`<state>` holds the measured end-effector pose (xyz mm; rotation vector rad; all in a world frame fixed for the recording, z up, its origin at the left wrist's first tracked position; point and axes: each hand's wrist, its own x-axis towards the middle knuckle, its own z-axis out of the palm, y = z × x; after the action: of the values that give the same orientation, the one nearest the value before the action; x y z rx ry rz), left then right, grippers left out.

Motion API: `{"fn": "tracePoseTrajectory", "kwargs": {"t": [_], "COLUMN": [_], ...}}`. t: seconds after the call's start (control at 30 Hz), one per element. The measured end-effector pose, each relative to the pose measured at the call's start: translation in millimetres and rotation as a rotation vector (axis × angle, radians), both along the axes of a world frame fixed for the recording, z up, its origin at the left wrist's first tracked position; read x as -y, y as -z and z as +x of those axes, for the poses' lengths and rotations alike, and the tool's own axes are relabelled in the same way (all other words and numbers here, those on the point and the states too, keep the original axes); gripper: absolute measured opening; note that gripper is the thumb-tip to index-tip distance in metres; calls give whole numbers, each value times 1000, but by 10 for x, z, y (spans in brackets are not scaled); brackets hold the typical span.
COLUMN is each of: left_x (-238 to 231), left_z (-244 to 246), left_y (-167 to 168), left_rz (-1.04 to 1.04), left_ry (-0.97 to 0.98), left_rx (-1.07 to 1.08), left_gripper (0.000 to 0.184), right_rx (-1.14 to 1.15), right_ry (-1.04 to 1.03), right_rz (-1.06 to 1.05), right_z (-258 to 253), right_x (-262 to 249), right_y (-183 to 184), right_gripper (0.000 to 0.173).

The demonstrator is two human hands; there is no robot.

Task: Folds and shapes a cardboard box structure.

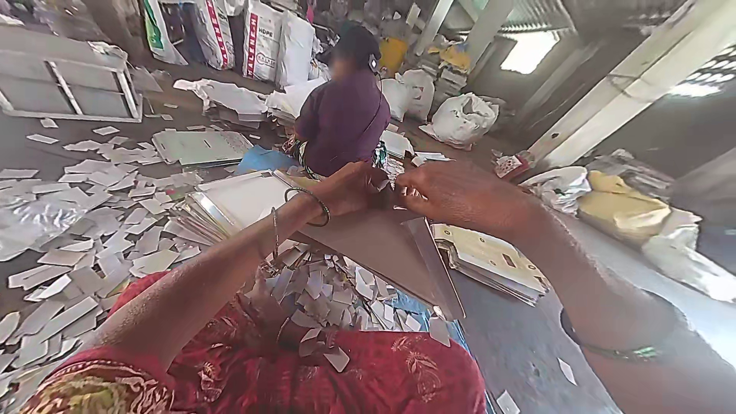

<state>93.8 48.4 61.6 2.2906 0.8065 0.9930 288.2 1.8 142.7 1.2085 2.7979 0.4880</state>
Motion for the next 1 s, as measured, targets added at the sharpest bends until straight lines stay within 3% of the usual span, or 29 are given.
{"fn": "tracePoseTrajectory", "kwargs": {"t": [0.17,0.33,0.57,0.8,1.0], "left_x": [69,126,125,287,294], "left_z": [85,97,114,263,472], "left_y": [17,84,220,313,275], "left_rz": [75,157,413,694,679], "left_ry": [-25,-31,-11,-124,-278], "left_rx": [-54,-88,-28,-81,-188], "left_gripper": [17,17,7,9,14], "right_rx": [-68,-223,-370,-217,-39], "right_ry": [22,-4,-69,-254,-158], "right_rz": [-67,-423,-466,-186,-4], "right_z": [100,196,318,448,449], "right_x": [44,-225,-200,-42,-30], "right_y": [61,43,78,115,35], "right_gripper": [15,20,11,12,22]}}
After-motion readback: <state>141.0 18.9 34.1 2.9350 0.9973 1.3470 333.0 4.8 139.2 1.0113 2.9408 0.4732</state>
